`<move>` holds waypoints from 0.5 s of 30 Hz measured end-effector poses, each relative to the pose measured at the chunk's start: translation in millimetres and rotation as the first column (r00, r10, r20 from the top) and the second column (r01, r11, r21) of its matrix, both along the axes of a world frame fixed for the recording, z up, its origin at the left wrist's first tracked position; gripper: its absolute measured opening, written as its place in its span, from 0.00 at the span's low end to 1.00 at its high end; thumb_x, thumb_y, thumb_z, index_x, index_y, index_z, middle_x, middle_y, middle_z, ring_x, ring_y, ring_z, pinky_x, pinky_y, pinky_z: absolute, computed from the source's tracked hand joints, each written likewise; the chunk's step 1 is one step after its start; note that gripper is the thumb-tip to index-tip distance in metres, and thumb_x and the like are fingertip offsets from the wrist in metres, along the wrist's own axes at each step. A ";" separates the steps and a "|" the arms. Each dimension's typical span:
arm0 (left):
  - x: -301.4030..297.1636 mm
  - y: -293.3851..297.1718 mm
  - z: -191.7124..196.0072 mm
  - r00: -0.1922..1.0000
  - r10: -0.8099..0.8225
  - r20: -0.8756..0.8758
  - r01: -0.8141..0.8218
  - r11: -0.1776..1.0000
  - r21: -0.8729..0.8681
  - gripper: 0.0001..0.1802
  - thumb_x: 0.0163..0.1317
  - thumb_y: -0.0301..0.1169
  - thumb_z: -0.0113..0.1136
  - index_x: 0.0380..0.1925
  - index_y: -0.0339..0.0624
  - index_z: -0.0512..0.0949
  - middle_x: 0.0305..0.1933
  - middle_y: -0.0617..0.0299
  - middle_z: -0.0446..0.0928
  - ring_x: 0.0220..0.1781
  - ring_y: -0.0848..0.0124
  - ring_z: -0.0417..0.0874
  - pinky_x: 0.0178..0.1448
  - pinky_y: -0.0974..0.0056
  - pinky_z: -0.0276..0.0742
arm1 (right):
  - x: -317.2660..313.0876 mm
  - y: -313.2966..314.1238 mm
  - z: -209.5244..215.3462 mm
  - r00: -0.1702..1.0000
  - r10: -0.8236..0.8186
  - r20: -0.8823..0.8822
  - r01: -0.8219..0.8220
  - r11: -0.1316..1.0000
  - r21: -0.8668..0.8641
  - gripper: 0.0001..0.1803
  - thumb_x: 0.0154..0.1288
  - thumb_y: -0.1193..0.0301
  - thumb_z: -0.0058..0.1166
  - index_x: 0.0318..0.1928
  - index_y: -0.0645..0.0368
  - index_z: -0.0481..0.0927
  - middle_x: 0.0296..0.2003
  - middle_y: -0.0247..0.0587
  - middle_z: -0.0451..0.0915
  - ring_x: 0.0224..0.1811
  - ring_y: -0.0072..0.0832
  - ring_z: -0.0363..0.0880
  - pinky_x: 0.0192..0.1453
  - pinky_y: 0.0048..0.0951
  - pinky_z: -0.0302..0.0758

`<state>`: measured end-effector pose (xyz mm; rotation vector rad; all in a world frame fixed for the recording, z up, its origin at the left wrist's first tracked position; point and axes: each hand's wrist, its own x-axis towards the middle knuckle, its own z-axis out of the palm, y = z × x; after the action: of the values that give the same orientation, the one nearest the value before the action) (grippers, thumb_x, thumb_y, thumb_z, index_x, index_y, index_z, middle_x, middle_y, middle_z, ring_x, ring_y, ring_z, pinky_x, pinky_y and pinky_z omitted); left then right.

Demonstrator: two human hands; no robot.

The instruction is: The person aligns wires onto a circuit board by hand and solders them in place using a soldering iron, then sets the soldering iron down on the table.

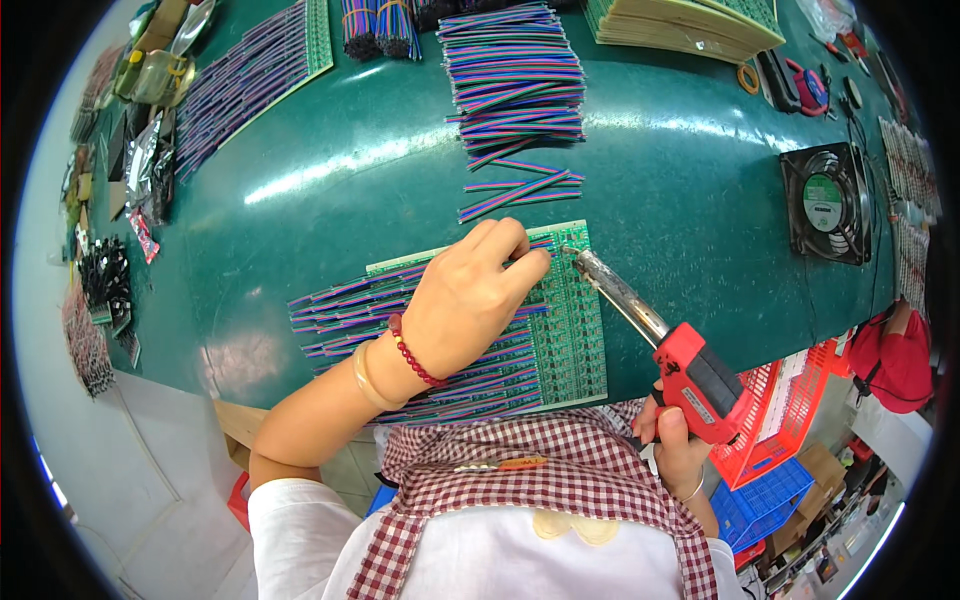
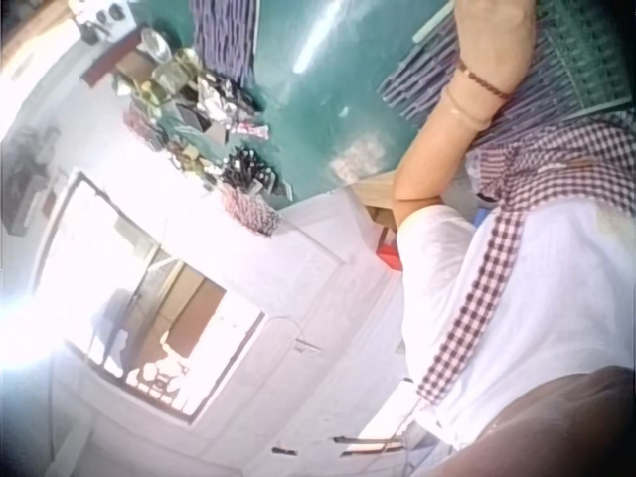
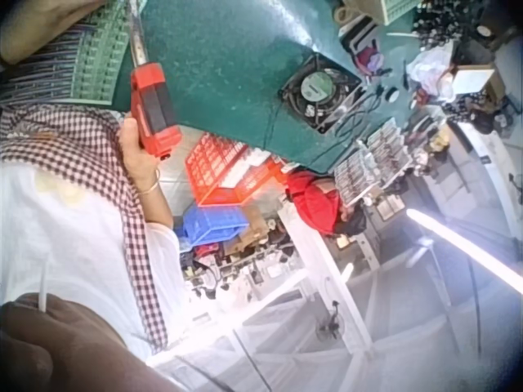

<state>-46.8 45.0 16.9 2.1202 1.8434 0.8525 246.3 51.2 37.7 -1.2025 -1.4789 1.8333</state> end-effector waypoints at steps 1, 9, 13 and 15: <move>0.0 0.6 0.0 1.000 -0.002 -0.003 0.002 1.000 0.002 0.10 0.50 0.20 0.65 0.33 0.38 0.79 0.31 0.58 0.73 0.30 0.64 0.77 0.32 0.63 0.76 | 0.0 0.3 0.3 1.000 -0.002 0.002 0.002 1.000 0.001 0.22 0.71 0.59 0.52 0.53 0.66 0.71 0.23 0.41 0.73 0.19 0.22 0.68 0.26 0.27 0.71; 0.2 0.7 -1.5 1.000 0.012 -0.007 -0.012 1.000 -0.002 0.09 0.50 0.20 0.65 0.32 0.38 0.78 0.30 0.58 0.72 0.30 0.63 0.77 0.32 0.62 0.76 | -2.1 4.0 -2.5 0.991 0.076 0.112 -0.083 0.995 0.062 0.23 0.71 0.59 0.52 0.53 0.67 0.70 0.23 0.40 0.73 0.19 0.22 0.68 0.26 0.26 0.71; 2.2 -1.3 -0.1 1.000 0.004 -0.007 -0.004 1.000 -0.006 0.09 0.50 0.20 0.65 0.32 0.38 0.78 0.31 0.58 0.71 0.31 0.63 0.77 0.32 0.62 0.76 | -2.5 -2.6 4.9 1.000 -0.015 0.025 0.014 0.999 0.038 0.25 0.71 0.58 0.52 0.54 0.67 0.69 0.23 0.40 0.72 0.19 0.21 0.67 0.26 0.26 0.70; 1.7 -1.7 -0.3 1.000 0.008 -0.009 -0.008 1.000 -0.003 0.09 0.50 0.20 0.65 0.32 0.38 0.78 0.31 0.58 0.71 0.31 0.63 0.77 0.32 0.62 0.76 | -3.4 -1.3 8.7 0.998 -0.054 0.011 0.054 0.999 0.001 0.26 0.70 0.58 0.53 0.56 0.67 0.69 0.23 0.40 0.73 0.19 0.21 0.67 0.26 0.26 0.70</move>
<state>-45.1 43.2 16.6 2.1194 1.8578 0.8422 242.9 49.8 46.3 -1.2423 -1.4394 1.7932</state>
